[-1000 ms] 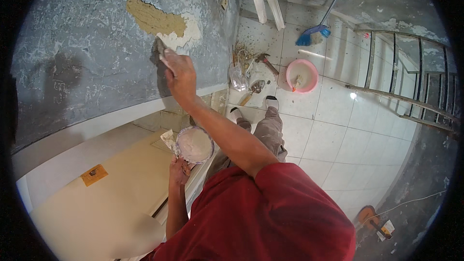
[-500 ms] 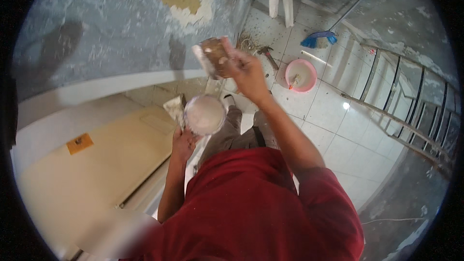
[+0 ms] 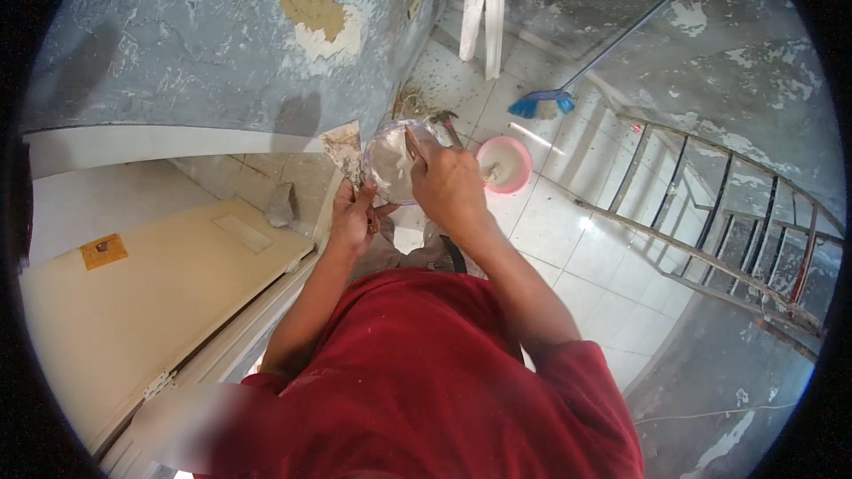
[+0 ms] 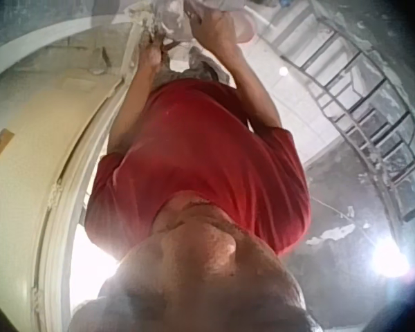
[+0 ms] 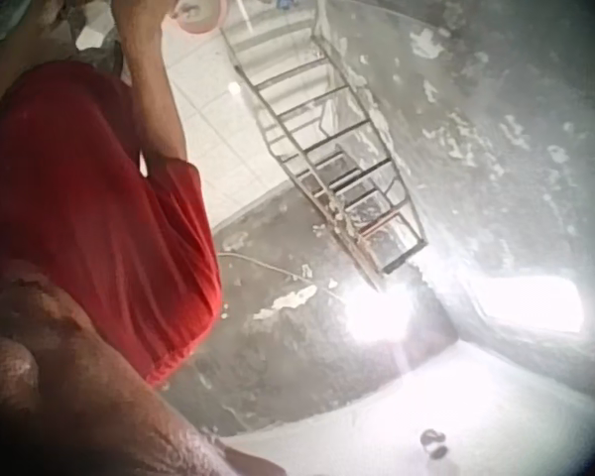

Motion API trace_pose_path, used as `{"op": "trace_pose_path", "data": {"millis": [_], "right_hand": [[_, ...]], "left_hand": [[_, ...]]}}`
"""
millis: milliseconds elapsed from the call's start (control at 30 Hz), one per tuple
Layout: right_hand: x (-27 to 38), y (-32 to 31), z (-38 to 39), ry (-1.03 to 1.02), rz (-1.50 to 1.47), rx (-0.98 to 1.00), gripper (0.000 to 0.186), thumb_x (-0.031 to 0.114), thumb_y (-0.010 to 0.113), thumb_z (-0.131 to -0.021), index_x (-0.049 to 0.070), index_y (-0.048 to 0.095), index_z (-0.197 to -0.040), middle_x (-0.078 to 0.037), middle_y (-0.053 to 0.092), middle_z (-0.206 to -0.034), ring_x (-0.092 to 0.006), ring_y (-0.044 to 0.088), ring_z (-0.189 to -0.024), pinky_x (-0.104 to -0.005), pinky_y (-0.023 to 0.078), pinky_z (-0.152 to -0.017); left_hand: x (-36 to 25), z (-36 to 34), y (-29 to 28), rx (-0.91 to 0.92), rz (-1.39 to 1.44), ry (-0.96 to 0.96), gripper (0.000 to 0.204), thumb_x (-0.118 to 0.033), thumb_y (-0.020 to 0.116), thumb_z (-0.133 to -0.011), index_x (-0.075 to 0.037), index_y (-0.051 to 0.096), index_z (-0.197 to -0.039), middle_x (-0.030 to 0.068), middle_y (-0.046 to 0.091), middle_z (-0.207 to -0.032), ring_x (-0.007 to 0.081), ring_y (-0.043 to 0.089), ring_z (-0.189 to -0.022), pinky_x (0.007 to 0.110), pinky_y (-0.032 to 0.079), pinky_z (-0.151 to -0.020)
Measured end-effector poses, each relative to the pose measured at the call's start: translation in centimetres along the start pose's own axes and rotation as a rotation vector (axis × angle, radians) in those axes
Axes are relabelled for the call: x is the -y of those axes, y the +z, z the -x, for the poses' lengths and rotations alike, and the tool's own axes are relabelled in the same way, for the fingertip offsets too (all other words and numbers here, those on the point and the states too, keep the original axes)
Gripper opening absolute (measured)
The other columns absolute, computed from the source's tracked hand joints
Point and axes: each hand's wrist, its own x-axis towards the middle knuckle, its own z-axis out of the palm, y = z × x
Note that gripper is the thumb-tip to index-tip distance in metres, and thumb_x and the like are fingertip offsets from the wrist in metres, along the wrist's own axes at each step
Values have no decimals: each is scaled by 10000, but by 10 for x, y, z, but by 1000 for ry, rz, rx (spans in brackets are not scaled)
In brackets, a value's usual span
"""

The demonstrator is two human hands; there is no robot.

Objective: The person applies putty to a damaged wall section using a putty knife and a trowel.

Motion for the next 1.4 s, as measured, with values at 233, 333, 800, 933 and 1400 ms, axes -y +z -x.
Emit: {"op": "trace_pose_path", "data": {"millis": [233, 333, 800, 933, 1400], "right_hand": [[-11, 17, -8, -62, -55, -138, 129, 90, 599, -781, -21, 651, -819, -252, 605, -640, -467, 598, -604, -530, 492, -626], [-9, 10, -12, -83, -113, -100, 138, 83, 598, -772, -15, 659, -846, -256, 607, -651, -470, 602, -624, -534, 492, -654], [-14, -58, -16, 239, -122, 5, 212, 142, 615, -800, 38, 684, -971, -265, 652, -819, -430, 642, -780, -468, 502, -744], [-31, -55, -12, 326, -186, 14, 206, 140, 622, -794, -4, 658, -935, -260, 626, -762, -415, 612, -713, -423, 487, -696], [-151, 46, 40, 713, -934, 72, 229, 113, 637, -873, -36, 640, -1048, -44, 650, -914, -117, 569, -830, -272, 450, -769]], "left_hand": [[-15, -5, 17, 103, -59, 10, 154, -182, 539, -983, -57, 461, -1026, 5, 540, -737, 49, 387, -385, 286, 595, -608], [-26, -3, 20, 104, -149, -37, 102, -157, 506, -999, -64, 473, -1025, -8, 569, -848, 44, 521, -465, 308, 617, -689], [-32, -15, 23, 207, -203, 38, 161, -173, 532, -992, -31, 482, -1048, -10, 535, -726, 29, 448, -455, 355, 615, -730], [-36, -16, 24, 231, -180, 4, 150, -167, 528, -993, -35, 474, -1040, -3, 550, -742, 34, 454, -456, 364, 614, -732], [65, -85, -28, 129, -292, -143, 187, -145, 576, -957, -16, 459, -1025, 3, 508, -680, 25, 383, -435, 405, 612, -779]]}}
